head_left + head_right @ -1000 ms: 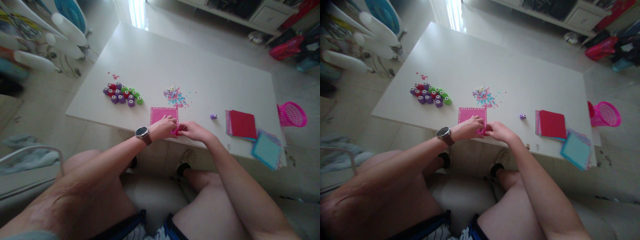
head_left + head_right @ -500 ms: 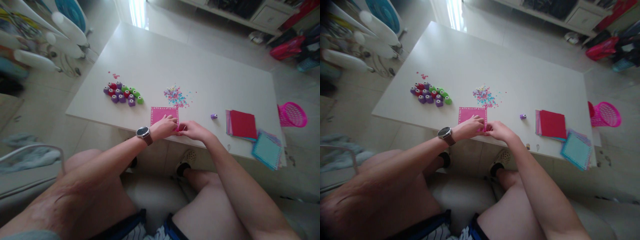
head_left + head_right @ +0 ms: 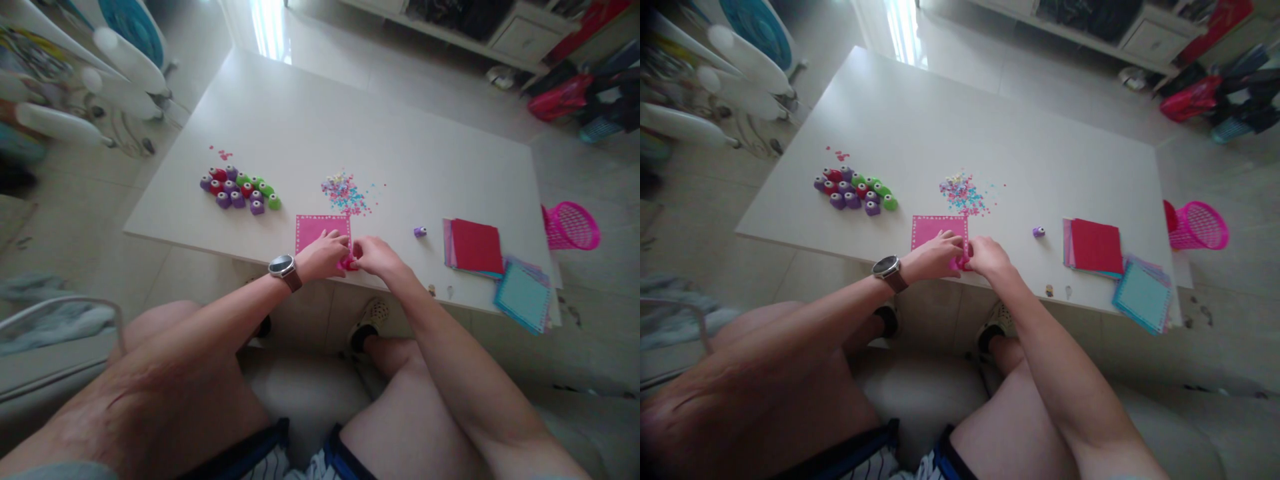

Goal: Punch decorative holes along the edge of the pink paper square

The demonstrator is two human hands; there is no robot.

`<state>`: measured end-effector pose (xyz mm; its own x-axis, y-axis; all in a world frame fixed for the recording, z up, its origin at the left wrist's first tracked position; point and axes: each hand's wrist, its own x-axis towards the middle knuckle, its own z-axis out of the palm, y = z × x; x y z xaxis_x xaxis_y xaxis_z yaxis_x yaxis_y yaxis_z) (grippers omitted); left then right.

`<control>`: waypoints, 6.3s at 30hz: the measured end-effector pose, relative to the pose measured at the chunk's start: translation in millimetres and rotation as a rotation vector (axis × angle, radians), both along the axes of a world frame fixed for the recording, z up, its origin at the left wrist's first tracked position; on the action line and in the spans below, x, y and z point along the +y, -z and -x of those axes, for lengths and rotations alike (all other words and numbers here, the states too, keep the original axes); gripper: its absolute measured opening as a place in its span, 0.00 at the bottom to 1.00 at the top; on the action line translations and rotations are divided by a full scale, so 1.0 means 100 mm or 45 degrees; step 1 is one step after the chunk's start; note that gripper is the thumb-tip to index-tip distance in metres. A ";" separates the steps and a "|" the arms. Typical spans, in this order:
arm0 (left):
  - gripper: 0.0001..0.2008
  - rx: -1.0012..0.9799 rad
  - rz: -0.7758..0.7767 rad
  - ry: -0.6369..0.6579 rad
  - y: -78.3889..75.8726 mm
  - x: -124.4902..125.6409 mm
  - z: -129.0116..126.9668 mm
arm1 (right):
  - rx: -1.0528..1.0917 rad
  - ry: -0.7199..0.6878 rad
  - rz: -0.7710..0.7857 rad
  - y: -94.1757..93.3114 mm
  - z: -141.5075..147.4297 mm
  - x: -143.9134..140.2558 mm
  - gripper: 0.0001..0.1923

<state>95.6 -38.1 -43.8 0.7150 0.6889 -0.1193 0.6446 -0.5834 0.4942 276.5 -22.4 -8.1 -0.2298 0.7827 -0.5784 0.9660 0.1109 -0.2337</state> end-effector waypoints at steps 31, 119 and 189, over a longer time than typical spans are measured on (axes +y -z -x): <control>0.11 -0.026 0.106 -0.218 -0.01 0.04 -0.16 | -0.030 0.040 0.056 0.02 0.06 0.07 0.07; 0.11 0.158 0.030 -0.184 -0.16 -0.10 -0.06 | -0.217 0.059 -0.078 0.17 -0.93 0.22 0.16; 0.17 0.061 0.126 -0.279 0.12 0.08 0.05 | 0.455 -0.066 -0.245 0.13 -0.42 0.16 0.12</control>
